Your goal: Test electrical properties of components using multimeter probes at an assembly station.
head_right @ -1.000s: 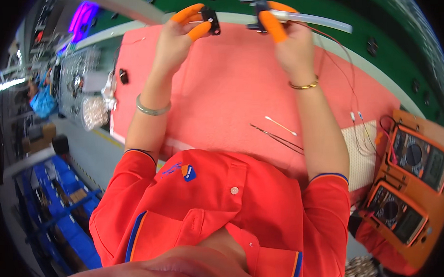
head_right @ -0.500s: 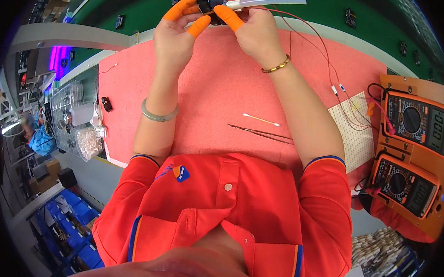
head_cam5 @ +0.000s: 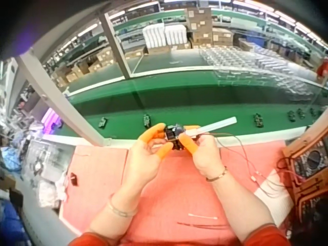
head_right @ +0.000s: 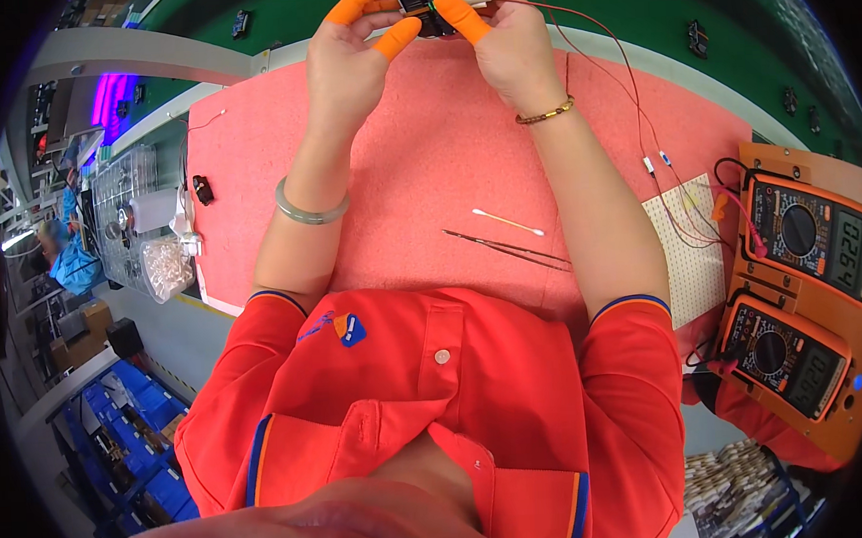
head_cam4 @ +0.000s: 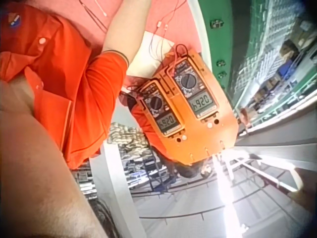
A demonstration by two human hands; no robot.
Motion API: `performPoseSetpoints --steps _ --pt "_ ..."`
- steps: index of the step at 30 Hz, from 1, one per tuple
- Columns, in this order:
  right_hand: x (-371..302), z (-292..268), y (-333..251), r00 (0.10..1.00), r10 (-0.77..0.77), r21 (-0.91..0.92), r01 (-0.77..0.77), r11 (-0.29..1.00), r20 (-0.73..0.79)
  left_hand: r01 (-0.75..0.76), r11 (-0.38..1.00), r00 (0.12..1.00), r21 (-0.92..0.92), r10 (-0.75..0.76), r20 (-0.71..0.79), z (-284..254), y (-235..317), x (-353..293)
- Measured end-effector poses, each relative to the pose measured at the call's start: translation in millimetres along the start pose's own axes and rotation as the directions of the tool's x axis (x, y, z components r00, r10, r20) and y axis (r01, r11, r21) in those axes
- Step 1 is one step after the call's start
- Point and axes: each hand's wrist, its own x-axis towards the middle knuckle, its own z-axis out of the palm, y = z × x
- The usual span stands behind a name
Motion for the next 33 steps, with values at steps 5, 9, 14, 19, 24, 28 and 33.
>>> performPoseSetpoints --steps 5,9,14,19,24,28,33 --pt "0.1 -5.1 5.4 1.0 0.0 -0.102 0.001 0.995 0.008 -0.009 0.984 1.0 -0.177 0.011 0.01 -1.7 -8.0 1.2" --pt "-1.4 1.8 -2.3 0.999 0.019 -0.128 -0.015 0.992 0.027 -0.06 0.993 0.998 -0.105 0.059 -0.015 -13.2 -16.1 4.6" --pt "0.6 6.6 -2.1 0.998 0.03 0.049 -0.033 0.998 0.062 -0.102 0.995 0.992 0.025 0.103 -0.068 -45.1 -18.7 -6.8" --pt "3.4 -3.8 -1.9 0.998 0.07 0.06 -0.07 0.996 0.001 -0.013 0.92 0.967 0.392 0.111 -0.228 -135.2 -7.7 -41.0" --pt "5.5 -7.8 2.9 0.979 0.171 0.029 -0.169 0.985 -0.112 0.349 0.576 0.851 0.74 0.136 -0.507 -221.6 -7.9 -90.2" --pt "5.6 -9.0 0.4 0.976 0.177 -0.017 -0.181 0.983 -0.127 0.427 0.199 0.833 0.882 0.294 -0.469 -240.2 -6.9 -97.3" --pt "13.3 -18.7 1.4 0.971 0.144 0.022 -0.143 0.99 -0.189 0.126 0.403 0.887 0.907 0.363 -0.284 -195.0 4.3 -55.5"
